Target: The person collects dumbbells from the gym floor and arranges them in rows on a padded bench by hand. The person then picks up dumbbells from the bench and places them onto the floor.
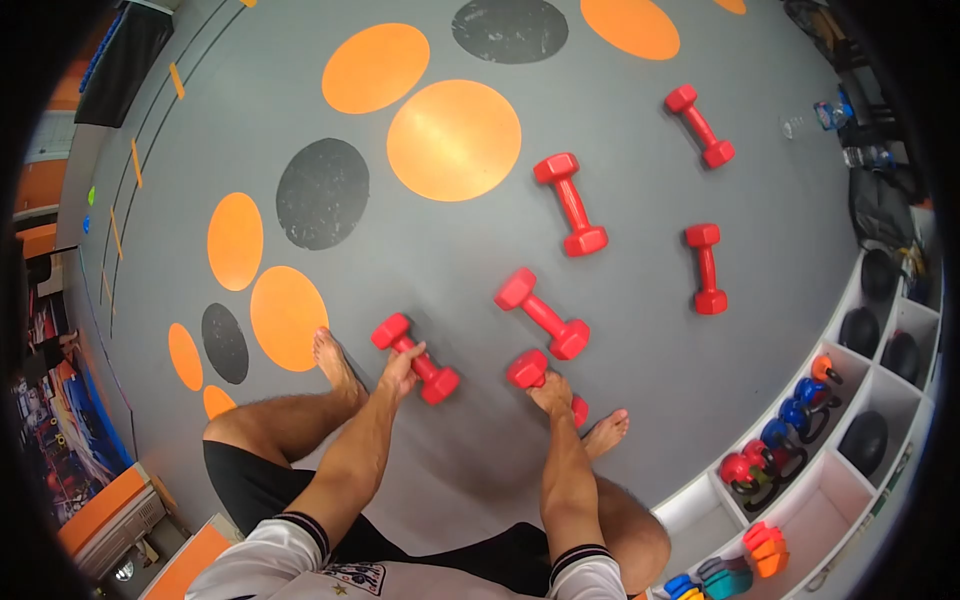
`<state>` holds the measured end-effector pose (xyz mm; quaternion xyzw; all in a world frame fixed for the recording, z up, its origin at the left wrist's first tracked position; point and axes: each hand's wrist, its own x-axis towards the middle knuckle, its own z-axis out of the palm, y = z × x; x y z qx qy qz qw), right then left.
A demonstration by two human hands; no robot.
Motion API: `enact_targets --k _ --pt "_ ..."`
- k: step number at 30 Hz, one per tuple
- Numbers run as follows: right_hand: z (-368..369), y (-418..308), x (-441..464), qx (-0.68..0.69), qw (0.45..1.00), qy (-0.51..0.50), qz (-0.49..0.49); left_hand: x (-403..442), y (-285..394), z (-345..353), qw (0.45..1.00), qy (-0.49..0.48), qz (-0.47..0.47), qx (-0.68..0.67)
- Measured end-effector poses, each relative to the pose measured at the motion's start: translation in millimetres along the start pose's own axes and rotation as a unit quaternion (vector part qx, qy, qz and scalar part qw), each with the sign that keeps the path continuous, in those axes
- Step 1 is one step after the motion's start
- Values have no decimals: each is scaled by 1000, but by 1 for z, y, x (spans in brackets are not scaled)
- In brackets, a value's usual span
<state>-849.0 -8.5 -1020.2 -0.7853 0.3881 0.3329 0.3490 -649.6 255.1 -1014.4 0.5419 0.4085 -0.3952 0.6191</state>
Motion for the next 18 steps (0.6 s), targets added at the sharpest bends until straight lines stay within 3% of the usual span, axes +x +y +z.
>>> enact_targets --k 6,9,15,18 --pt "8 -34 -55 75 994 -57 58 -102 19 -6 999 -19 -22 -38" --pt "10 -62 -102 216 961 -122 121 -175 17 -21 995 -16 -77 -63" --pt "-44 -147 -246 383 903 -156 119 -319 23 -63 991 -41 -123 -35" --pt "-85 -185 -317 480 860 -166 56 -384 47 -68 987 -101 -116 -55"
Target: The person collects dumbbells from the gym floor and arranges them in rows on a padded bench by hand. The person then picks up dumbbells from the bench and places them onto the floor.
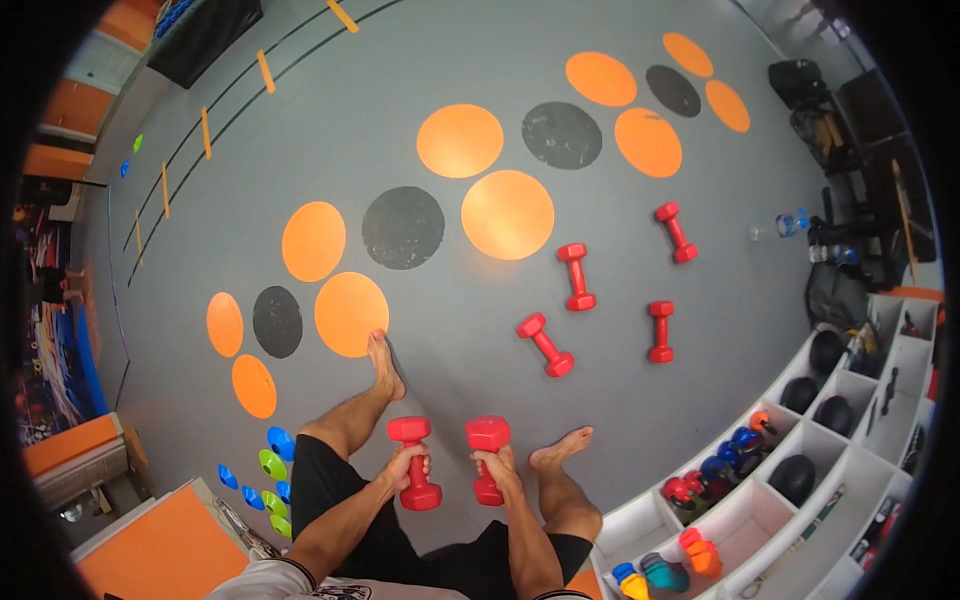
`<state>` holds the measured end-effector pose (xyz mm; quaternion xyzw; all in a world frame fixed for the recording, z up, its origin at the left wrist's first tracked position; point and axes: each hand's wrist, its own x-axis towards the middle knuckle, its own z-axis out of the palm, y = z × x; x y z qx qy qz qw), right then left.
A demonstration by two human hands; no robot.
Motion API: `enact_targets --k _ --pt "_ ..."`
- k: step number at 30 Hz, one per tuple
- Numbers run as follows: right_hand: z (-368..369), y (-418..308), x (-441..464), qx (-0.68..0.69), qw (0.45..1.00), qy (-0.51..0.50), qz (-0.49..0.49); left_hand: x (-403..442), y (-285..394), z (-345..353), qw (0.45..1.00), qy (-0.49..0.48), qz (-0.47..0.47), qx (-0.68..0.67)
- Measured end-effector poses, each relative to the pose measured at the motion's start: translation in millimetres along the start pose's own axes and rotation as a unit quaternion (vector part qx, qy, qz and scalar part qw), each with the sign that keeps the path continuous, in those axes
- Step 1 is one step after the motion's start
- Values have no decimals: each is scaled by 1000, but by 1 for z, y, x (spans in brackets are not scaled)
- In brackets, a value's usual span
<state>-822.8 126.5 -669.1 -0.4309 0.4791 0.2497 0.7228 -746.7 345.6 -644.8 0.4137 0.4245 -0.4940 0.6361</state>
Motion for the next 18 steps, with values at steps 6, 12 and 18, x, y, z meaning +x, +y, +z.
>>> enact_targets --k 6,12,18 --pt "53 -116 -140 88 986 -138 -6 -136 66 51 986 -157 52 -38" --pt "143 -241 -262 49 967 -232 -93 -270 166 84 924 -329 194 15" --pt "263 -338 -342 -103 898 -315 -290 -398 280 84 832 -466 297 55"
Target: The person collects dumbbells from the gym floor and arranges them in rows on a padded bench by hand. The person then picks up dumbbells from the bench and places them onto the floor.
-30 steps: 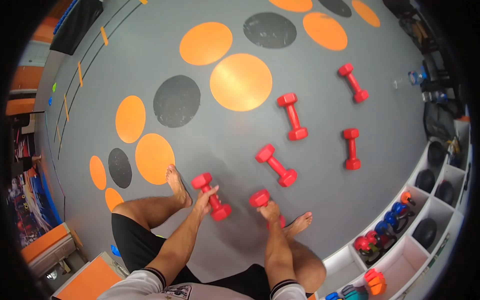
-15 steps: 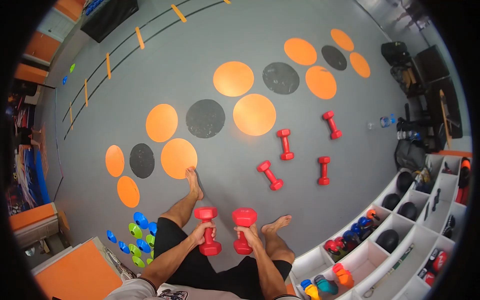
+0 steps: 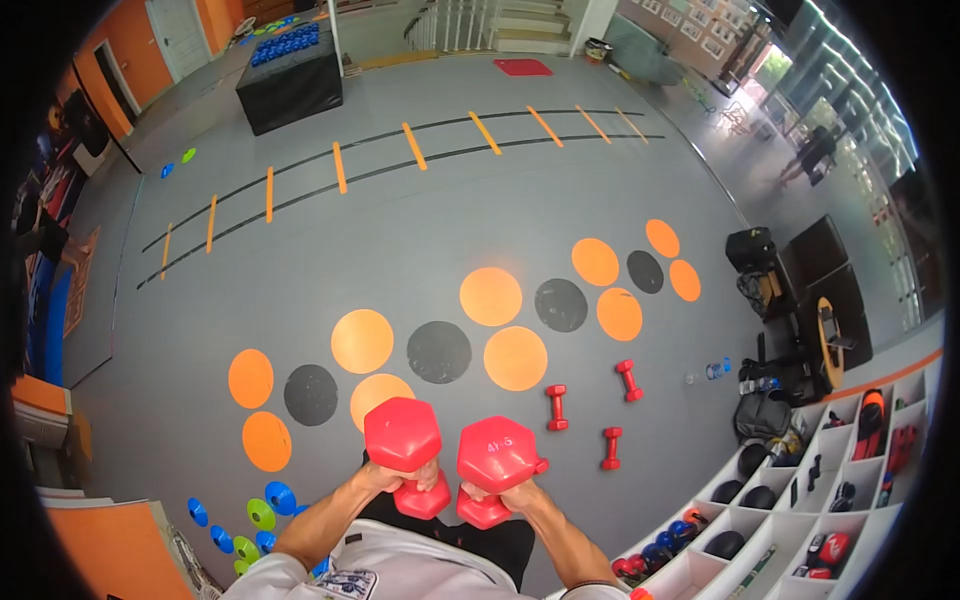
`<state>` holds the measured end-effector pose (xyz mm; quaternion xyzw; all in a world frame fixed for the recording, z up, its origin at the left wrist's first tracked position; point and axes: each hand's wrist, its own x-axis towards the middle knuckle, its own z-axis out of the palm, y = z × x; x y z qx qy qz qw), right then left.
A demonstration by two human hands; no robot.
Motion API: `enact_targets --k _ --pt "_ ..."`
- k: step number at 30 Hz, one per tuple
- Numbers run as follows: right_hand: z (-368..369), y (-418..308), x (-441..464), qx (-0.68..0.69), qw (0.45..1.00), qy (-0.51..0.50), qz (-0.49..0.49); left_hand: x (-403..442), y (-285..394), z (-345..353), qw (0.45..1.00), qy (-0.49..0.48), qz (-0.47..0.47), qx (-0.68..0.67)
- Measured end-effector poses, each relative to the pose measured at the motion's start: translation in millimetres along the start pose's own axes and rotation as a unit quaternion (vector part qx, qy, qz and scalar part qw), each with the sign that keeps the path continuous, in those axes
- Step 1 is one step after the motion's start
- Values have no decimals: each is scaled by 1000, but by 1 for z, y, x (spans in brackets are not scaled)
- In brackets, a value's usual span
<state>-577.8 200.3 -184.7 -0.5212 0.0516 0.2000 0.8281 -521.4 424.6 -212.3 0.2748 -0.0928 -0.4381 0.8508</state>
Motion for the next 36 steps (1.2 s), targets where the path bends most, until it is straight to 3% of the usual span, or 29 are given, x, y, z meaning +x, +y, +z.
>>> enact_targets --k 3,4,6,11,14,25,36 --pt "37 -16 24 -110 988 6 -109 -13 55 7 999 -28 6 14" --pt "47 -31 38 -246 950 13 -192 -15 69 7 999 -33 10 20" --pt "76 -66 58 -356 897 5 -261 -20 99 8 999 -33 12 31" --pt "107 -117 102 -224 966 -54 -116 -10 157 3 998 -19 25 58" --pt "107 -134 149 -169 978 -79 -90 8 188 -11 996 -3 38 77" --pt "84 -216 388 -140 970 -191 -53 97 368 -99 969 105 136 176" --pt "108 -275 630 -154 943 -296 15 164 515 -195 942 204 225 146"
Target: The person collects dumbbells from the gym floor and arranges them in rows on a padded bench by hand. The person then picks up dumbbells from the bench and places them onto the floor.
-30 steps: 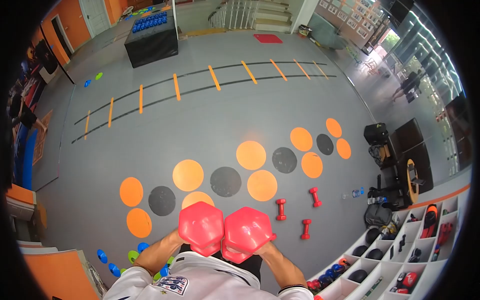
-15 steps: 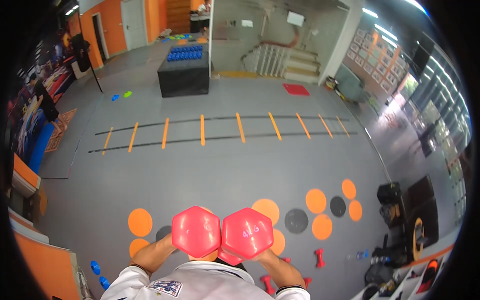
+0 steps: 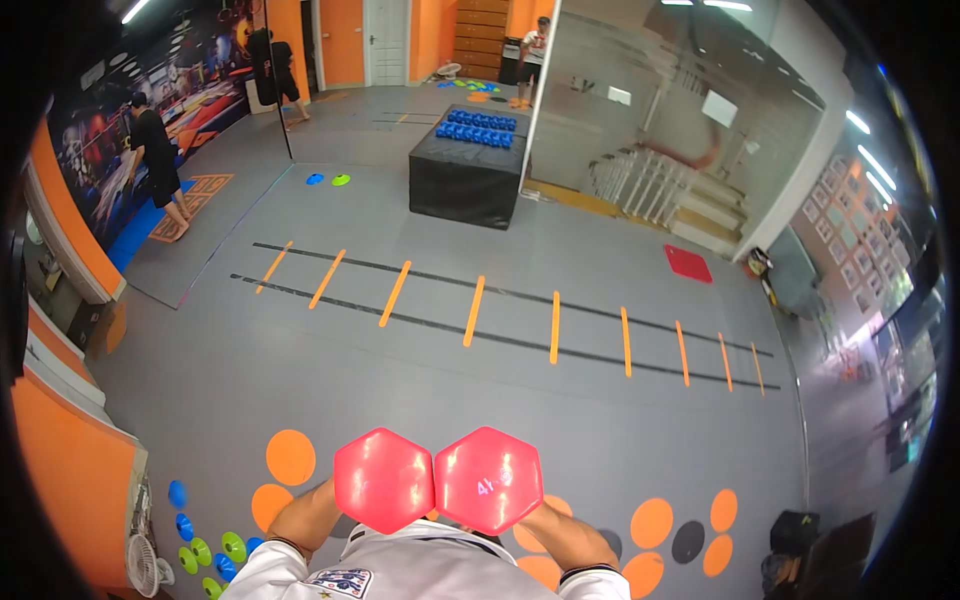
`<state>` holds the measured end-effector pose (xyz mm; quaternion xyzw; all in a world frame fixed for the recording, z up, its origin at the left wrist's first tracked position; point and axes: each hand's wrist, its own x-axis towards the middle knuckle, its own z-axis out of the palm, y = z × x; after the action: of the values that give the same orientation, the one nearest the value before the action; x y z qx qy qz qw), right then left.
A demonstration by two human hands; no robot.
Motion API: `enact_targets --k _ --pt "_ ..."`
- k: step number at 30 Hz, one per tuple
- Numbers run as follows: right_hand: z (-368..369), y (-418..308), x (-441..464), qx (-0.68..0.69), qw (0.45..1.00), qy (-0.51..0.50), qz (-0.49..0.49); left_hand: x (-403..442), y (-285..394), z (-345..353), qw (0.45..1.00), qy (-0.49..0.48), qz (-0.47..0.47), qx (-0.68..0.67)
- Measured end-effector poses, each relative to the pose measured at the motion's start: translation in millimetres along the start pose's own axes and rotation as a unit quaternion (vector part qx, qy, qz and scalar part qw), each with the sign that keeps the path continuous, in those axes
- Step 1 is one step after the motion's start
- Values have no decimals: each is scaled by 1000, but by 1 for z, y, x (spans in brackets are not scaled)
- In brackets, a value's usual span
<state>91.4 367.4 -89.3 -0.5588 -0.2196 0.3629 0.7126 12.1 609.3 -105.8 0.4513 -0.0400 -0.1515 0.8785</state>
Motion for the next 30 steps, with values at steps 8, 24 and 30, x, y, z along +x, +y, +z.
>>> enact_targets --k 8,24,30 --pt "-49 -37 217 -10 1000 -21 -5 119 101 -143 1000 15 11 14" --pt "-220 -88 611 17 1000 13 -18 469 293 -373 998 -5 -4 60" --pt "-315 -142 756 4 1000 -6 -18 606 360 -430 998 26 1 53"
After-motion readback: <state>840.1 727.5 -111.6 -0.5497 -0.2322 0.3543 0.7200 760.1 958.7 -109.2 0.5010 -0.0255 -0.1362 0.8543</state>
